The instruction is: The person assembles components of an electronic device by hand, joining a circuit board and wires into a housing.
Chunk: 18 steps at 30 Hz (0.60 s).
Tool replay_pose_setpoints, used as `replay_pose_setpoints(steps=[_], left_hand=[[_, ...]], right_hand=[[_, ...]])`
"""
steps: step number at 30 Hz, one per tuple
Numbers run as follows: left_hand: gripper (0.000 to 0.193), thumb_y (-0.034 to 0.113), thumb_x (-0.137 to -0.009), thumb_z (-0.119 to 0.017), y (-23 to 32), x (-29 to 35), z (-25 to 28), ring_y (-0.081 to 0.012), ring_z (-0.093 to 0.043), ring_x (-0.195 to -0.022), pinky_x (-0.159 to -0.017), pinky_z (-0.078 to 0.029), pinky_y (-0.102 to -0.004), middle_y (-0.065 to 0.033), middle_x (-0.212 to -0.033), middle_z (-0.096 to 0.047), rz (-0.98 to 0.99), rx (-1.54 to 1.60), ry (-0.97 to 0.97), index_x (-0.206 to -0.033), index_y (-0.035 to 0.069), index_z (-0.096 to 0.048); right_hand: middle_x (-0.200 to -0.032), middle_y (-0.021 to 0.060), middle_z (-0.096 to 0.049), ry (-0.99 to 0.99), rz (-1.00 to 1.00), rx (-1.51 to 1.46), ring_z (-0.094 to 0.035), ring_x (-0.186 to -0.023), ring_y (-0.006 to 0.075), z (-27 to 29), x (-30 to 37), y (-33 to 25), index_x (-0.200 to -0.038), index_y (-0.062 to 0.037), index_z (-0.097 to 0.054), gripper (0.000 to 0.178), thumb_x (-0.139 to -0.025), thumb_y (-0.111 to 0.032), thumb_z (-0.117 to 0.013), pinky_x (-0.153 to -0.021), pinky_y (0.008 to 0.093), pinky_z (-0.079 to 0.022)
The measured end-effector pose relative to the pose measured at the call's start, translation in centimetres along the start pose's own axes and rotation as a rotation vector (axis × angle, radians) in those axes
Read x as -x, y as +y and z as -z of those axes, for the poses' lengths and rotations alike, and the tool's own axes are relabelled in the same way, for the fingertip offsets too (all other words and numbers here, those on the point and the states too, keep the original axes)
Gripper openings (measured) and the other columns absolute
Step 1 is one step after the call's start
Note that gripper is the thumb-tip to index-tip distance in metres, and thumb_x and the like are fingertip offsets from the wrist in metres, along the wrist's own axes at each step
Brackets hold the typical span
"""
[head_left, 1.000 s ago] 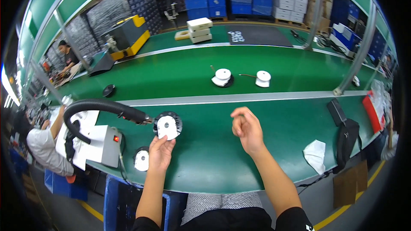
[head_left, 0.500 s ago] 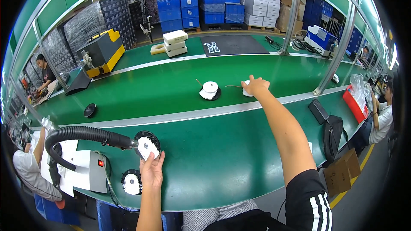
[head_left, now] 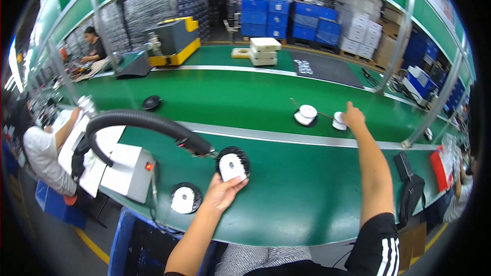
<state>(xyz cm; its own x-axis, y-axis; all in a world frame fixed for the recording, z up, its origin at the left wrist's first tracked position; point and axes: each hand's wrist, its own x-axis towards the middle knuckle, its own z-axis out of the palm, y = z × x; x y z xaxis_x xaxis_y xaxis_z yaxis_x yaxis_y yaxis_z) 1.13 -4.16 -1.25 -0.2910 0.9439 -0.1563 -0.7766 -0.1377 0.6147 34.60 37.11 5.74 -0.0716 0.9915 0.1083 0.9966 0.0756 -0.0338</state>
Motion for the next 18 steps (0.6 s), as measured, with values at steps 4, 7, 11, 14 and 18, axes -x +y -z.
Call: replay_pose_setpoints(steps=[4,7,11,14,18], left_hand=[[0.057,-0.014,-0.081,-0.066,0.7,0.3,-0.2,-0.0290,-0.062,-0.110,-0.095,-0.057,-0.0439,-0.0120,-0.120,-0.059,0.012,0.021,0.021,-0.130,0.006,-0.045],[0.063,-0.015,-0.080,-0.066,0.9,0.5,0.2,-0.0306,-0.062,-0.111,-0.096,-0.056,-0.0460,-0.0127,-0.123,-0.057,-0.002,0.049,-0.052,-0.134,0.008,-0.042],[0.075,-0.019,-0.078,-0.065,0.4,0.5,0.2,-0.0368,-0.058,-0.120,-0.100,-0.053,-0.0474,-0.0148,-0.130,-0.055,0.005,0.085,-0.170,-0.141,0.010,-0.037],[0.074,-0.017,-0.079,-0.064,1.0,1.3,-0.8,-0.0379,-0.057,-0.122,-0.100,-0.053,-0.0476,-0.0155,-0.131,-0.055,0.017,0.118,-0.204,-0.142,0.010,-0.036],[0.069,0.005,-0.086,-0.064,0.9,1.4,-0.8,-0.0411,-0.052,-0.127,-0.104,-0.048,-0.0534,-0.0198,-0.138,-0.050,-0.033,0.244,-0.322,-0.147,0.011,-0.032]], right_hand=[[-0.127,0.0237,-0.059,0.011,0.008,-0.059,-0.060,-0.114,0.0414,0.9,1.0,-1.4,-0.137,-0.0127,-0.044,0.060,-0.092,-0.052,-0.050,-0.095,0.0517,-0.049],[-0.139,0.0254,-0.050,-0.016,0.024,-0.049,-0.054,-0.123,0.0431,0.3,1.4,-2.9,-0.139,-0.0137,-0.046,0.067,-0.091,-0.061,-0.046,-0.102,0.0528,-0.044],[-0.135,0.0227,-0.057,-0.044,0.040,0.076,-0.057,-0.123,0.0367,0.3,1.2,-2.5,-0.144,-0.0138,-0.044,0.072,-0.088,-0.058,-0.054,-0.098,0.0490,-0.048],[-0.128,0.0193,-0.063,-0.006,0.057,0.139,-0.062,-0.117,0.0343,-0.2,-0.1,-1.2,-0.143,-0.0081,-0.046,0.071,-0.087,-0.049,-0.058,-0.095,0.0451,-0.051],[-0.125,0.0224,-0.062,-0.029,0.076,0.222,-0.062,-0.115,0.0365,-3.1,-3.3,1.0,-0.141,-0.0021,-0.046,0.071,-0.087,-0.046,-0.060,-0.096,0.0460,-0.051]])
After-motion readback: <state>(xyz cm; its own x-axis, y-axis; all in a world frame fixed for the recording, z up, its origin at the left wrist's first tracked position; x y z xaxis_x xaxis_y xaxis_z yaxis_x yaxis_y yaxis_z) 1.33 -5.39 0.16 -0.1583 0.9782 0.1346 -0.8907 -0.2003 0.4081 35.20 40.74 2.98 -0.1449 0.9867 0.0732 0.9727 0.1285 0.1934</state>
